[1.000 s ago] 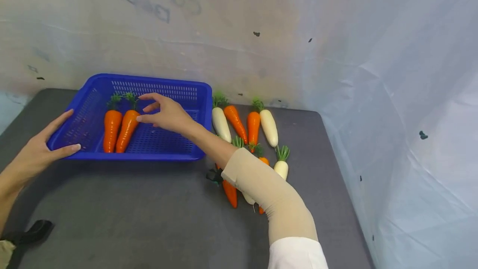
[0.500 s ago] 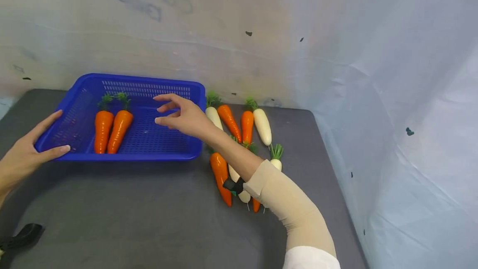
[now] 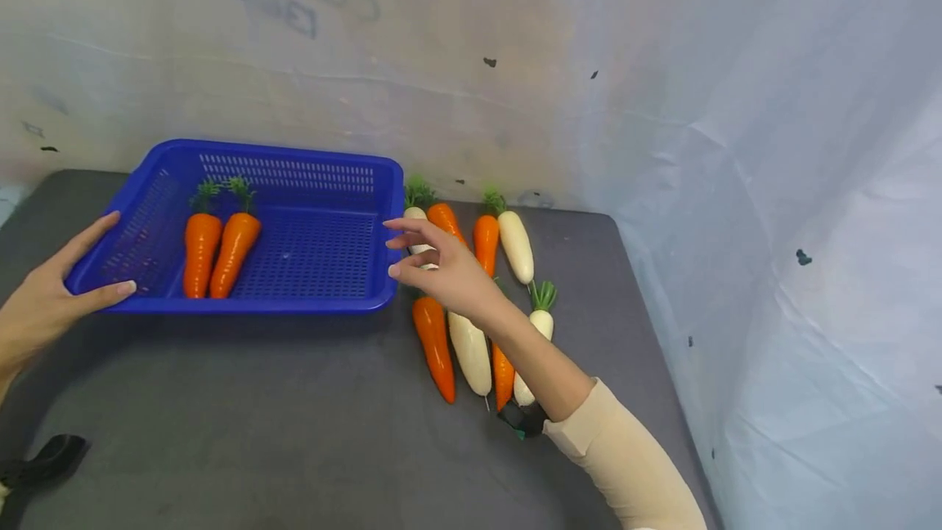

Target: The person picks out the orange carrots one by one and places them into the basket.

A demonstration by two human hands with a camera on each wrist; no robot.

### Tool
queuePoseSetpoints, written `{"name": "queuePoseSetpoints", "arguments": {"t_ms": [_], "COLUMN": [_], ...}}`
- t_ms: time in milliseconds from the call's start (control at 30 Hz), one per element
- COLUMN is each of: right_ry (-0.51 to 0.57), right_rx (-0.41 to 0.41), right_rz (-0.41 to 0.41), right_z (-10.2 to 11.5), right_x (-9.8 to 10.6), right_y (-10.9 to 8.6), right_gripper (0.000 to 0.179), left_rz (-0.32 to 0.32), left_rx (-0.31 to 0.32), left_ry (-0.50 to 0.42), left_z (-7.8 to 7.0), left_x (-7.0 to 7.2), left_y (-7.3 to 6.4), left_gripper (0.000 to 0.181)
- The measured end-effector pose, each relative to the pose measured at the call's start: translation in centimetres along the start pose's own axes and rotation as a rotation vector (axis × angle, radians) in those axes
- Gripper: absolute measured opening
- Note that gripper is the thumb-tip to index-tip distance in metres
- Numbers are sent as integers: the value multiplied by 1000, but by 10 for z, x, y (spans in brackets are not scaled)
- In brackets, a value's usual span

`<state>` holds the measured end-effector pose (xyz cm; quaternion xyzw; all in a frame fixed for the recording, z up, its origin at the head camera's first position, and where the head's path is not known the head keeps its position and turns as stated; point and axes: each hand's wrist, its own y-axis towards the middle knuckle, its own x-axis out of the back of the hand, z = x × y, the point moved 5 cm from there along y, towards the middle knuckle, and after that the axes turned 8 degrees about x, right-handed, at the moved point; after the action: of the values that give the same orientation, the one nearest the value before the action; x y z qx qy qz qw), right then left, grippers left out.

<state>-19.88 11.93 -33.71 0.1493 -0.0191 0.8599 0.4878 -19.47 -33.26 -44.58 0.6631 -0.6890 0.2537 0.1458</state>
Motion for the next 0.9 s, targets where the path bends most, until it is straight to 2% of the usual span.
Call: {"name": "queuePoseSetpoints", "arguments": {"t_ms": [100,267,600,767,900], "right_ry": [28,10,-54,-50,-73], "right_rx": [-33,-57,-48,-43,-29], "right_rz": [-23,-64,-150,-219,-252], "right_z": [-8,-19,-46,-63,-73], "right_x": [7,19,49,55,54], "right_y": [-16,-41,-89,-110,-118], "right_gripper": [52,51,56,56,57], "left_rz": [-3,-2,4,4,2], "left_rx": [5,4,19,24,23], "left_ry": [8,6,-3,-1,-11], "left_z": [-1,-3,-4,-4,-2], "left_x": [1,1,-2,-2,-1], "left_y": [0,0,0,2,1], "left_gripper": [93,93,92,92,91]}}
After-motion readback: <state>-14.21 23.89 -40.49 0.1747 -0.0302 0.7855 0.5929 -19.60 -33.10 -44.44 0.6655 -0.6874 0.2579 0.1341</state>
